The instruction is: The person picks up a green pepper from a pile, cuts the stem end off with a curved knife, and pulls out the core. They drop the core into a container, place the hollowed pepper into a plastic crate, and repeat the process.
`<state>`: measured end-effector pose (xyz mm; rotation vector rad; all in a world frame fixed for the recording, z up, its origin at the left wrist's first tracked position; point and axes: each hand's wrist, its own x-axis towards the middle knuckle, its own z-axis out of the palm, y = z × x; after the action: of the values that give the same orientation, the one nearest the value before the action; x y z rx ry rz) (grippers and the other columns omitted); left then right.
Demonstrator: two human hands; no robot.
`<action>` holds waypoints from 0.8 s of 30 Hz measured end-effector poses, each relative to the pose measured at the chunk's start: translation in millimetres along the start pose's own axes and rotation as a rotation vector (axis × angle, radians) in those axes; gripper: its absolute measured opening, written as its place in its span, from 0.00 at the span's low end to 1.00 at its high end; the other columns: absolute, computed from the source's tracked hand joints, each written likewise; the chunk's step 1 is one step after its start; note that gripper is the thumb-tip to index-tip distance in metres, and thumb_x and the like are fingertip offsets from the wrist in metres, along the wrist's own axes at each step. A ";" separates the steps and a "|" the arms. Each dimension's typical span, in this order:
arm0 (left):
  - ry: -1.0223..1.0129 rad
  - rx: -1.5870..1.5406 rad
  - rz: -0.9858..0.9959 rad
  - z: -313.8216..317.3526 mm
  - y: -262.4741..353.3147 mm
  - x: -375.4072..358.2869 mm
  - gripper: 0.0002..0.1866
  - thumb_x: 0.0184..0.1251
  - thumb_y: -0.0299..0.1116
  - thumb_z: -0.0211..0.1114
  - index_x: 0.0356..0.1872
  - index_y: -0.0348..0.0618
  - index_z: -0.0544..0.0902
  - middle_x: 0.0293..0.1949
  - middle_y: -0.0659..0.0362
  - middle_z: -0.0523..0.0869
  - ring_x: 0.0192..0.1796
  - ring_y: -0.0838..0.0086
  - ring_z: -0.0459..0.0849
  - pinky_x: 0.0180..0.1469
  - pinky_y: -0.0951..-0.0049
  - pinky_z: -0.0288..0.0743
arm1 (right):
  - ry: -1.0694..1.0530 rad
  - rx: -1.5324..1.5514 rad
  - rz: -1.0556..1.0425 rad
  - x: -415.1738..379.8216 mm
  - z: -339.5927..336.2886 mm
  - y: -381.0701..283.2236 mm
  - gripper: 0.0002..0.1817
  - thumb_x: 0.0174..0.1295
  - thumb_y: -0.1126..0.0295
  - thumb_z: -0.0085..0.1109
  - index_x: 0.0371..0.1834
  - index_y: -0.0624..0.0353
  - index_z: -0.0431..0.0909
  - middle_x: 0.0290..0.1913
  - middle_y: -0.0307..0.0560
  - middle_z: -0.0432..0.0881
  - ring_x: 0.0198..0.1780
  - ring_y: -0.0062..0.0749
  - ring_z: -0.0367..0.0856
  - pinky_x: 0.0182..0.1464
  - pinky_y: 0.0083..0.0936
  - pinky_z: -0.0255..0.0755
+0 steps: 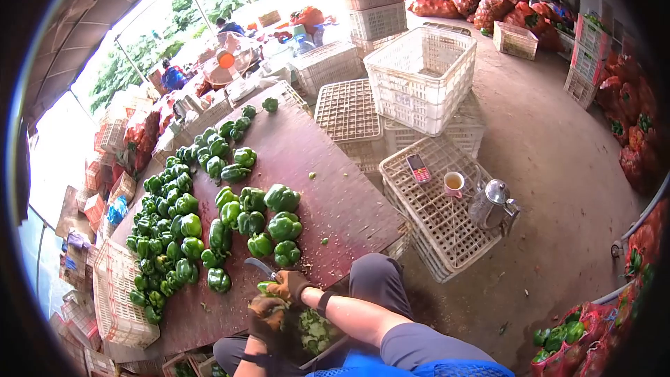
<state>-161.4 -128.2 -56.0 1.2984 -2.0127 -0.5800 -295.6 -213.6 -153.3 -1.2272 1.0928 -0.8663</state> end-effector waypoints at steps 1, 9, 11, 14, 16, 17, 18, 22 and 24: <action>-0.034 -0.064 -0.048 3.0 7.0 -5.0 0.15 0.47 0.21 0.73 0.39 0.43 0.86 0.38 0.53 0.87 0.45 0.64 0.86 0.49 0.67 0.79 | 0.013 0.025 -0.026 1.0 2.0 3.2 0.32 0.52 0.44 0.71 0.48 0.63 0.83 0.43 0.58 0.87 0.45 0.43 0.86 0.48 0.37 0.78; 0.471 -0.370 -0.310 10.9 -48.8 -4.4 0.26 0.57 0.23 0.72 0.59 0.39 0.76 0.48 0.55 0.84 0.47 0.67 0.85 0.55 0.68 0.79 | 0.026 -0.007 -0.039 15.7 13.0 19.2 0.26 0.58 0.50 0.70 0.44 0.64 0.83 0.38 0.50 0.87 0.37 0.31 0.82 0.42 0.34 0.76; 0.352 -0.886 -0.545 18.0 -88.4 -10.3 0.22 0.65 0.28 0.68 0.60 0.40 0.76 0.46 0.56 0.85 0.45 0.68 0.86 0.52 0.67 0.81 | -0.096 0.037 0.084 -5.0 -3.4 -14.4 0.23 0.59 0.52 0.70 0.45 0.62 0.83 0.39 0.48 0.87 0.40 0.28 0.83 0.44 0.30 0.76; 0.240 -1.153 -0.485 28.6 -134.0 -17.0 0.17 0.73 0.35 0.62 0.58 0.40 0.78 0.46 0.55 0.86 0.44 0.66 0.87 0.50 0.64 0.83 | -0.136 0.154 0.083 -10.5 1.5 -21.0 0.19 0.60 0.56 0.69 0.44 0.60 0.84 0.39 0.44 0.87 0.42 0.25 0.82 0.45 0.28 0.76; 0.171 -1.259 -0.581 30.4 -112.1 -3.7 0.16 0.74 0.37 0.60 0.57 0.40 0.79 0.45 0.55 0.87 0.44 0.66 0.87 0.49 0.64 0.83 | -0.150 0.176 -0.016 -5.2 -0.8 -12.2 0.17 0.60 0.59 0.69 0.43 0.60 0.84 0.39 0.42 0.87 0.43 0.24 0.82 0.46 0.28 0.76; 0.137 -1.308 -0.655 27.5 -95.4 0.3 0.17 0.74 0.38 0.59 0.57 0.40 0.79 0.45 0.55 0.87 0.44 0.66 0.87 0.49 0.63 0.83 | -0.172 0.158 -0.088 0.9 -5.1 -1.6 0.15 0.60 0.60 0.69 0.44 0.60 0.84 0.39 0.41 0.87 0.43 0.24 0.82 0.47 0.28 0.77; 0.107 -1.356 -0.713 23.0 -78.7 3.3 0.17 0.74 0.39 0.59 0.56 0.40 0.80 0.45 0.55 0.87 0.45 0.65 0.87 0.49 0.63 0.83 | -0.221 0.150 -0.152 -5.4 -2.9 -9.9 0.14 0.60 0.62 0.69 0.44 0.60 0.84 0.40 0.40 0.87 0.43 0.24 0.82 0.47 0.28 0.77; 0.090 -1.596 -0.701 -1.4 -23.9 0.3 0.18 0.76 0.41 0.53 0.52 0.38 0.82 0.46 0.52 0.87 0.46 0.63 0.87 0.51 0.61 0.83 | -0.180 -0.136 -0.576 -0.7 -21.9 -10.2 0.15 0.56 0.69 0.70 0.47 0.54 0.83 0.42 0.41 0.86 0.45 0.33 0.84 0.47 0.33 0.80; 0.253 -1.719 -0.630 -18.2 -1.0 0.2 0.21 0.75 0.43 0.55 0.56 0.36 0.80 0.51 0.48 0.86 0.51 0.59 0.86 0.56 0.59 0.81 | -0.040 -0.497 -1.139 12.3 -28.3 -10.8 0.18 0.50 0.70 0.70 0.48 0.51 0.83 0.49 0.47 0.84 0.49 0.40 0.84 0.49 0.36 0.81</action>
<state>-147.5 -129.1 -44.2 0.6671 -0.2975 -1.7249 -318.8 -235.0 -144.6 -2.3485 0.5005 -1.4276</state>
